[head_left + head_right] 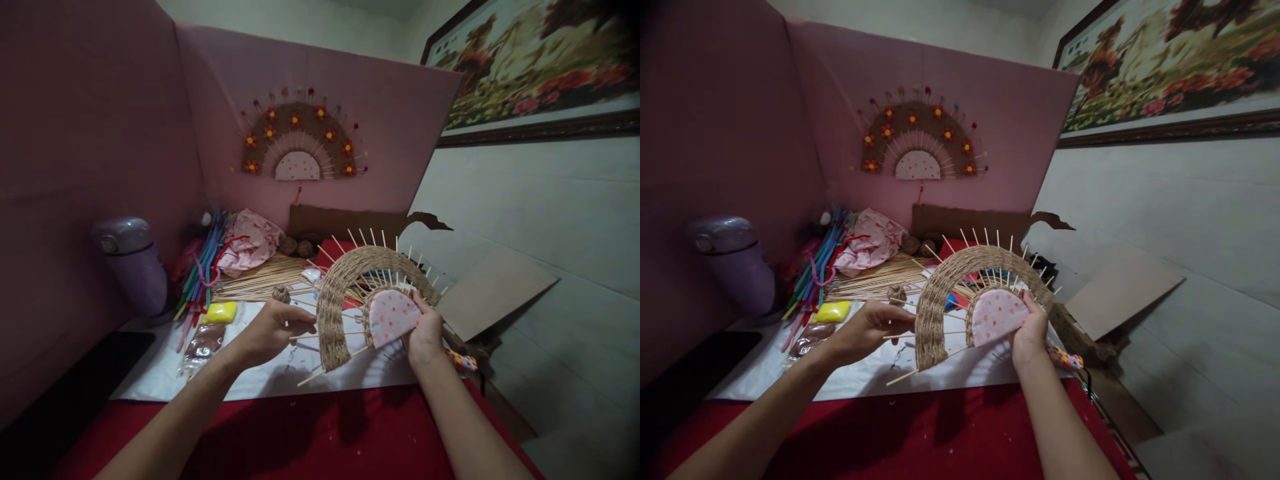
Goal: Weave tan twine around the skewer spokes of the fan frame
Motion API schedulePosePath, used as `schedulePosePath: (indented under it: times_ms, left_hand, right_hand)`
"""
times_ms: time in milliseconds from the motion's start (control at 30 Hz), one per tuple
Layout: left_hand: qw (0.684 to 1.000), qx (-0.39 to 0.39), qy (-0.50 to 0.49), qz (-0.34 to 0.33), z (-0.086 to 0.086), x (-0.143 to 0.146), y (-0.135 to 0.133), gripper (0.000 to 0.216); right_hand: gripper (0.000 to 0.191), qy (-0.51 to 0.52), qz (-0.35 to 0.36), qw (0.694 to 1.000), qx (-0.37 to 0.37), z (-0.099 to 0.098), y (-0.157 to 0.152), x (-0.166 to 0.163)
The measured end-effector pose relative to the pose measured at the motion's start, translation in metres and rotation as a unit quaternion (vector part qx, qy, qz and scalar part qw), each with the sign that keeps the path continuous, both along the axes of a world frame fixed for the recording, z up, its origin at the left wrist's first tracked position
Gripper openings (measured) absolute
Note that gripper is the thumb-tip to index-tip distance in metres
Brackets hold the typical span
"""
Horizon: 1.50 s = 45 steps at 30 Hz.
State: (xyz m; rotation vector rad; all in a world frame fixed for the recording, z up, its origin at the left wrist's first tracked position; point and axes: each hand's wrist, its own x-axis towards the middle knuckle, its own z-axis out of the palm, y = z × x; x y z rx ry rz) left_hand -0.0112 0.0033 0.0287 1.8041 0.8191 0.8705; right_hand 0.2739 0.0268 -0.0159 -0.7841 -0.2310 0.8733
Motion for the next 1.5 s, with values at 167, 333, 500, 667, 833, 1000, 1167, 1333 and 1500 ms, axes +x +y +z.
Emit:
schedulePosePath:
  times_ms: [167, 333, 500, 667, 833, 1000, 1167, 1333, 1500]
  left_hand:
    - [0.986, -0.123, -0.113, -0.018, 0.001, 0.012, -0.004, 0.019]
    - [0.976, -0.169, -0.137, -0.015, -0.001, 0.018, -0.006, 0.03]
    - [0.972, -0.175, -0.154, -0.019, -0.008, 0.021, -0.007, 0.028]
    - [0.969, -0.183, -0.163, -0.036, -0.013, 0.02, -0.006, 0.023]
    - [0.961, -0.205, -0.18, -0.04, -0.008, 0.02, -0.006, 0.022]
    - [0.957, -0.206, -0.196, -0.06, -0.002, 0.017, -0.008, 0.017]
    - [0.961, -0.197, -0.186, -0.048, -0.003, 0.016, -0.007, 0.018]
    - [0.962, -0.192, -0.191, -0.045, -0.003, 0.017, -0.007, 0.017]
    - [0.96, -0.195, -0.198, -0.031, -0.002, 0.017, -0.008, 0.017]
  right_hand:
    - [0.008, 0.006, -0.004, 1.0, 0.0, 0.003, -0.003, -0.003]
    - [0.01, 0.034, -0.012, 0.999, -0.002, 0.007, -0.004, -0.005]
    - [0.009, 0.035, -0.018, 0.999, 0.003, 0.008, -0.005, -0.006]
    - [0.009, -0.002, -0.006, 1.0, 0.012, 0.005, -0.004, -0.003]
    - [0.009, 0.008, -0.017, 1.0, 0.008, 0.005, -0.003, -0.001]
    - [0.011, 0.003, -0.014, 1.0, 0.008, 0.004, -0.002, 0.004]
    - [0.015, -0.004, -0.017, 1.0, 0.012, 0.001, 0.0, 0.006]
    - [0.017, -0.013, -0.015, 1.0, 0.019, 0.0, 0.001, 0.007]
    - [0.012, -0.003, -0.025, 0.999, 0.02, -0.001, 0.002, 0.009]
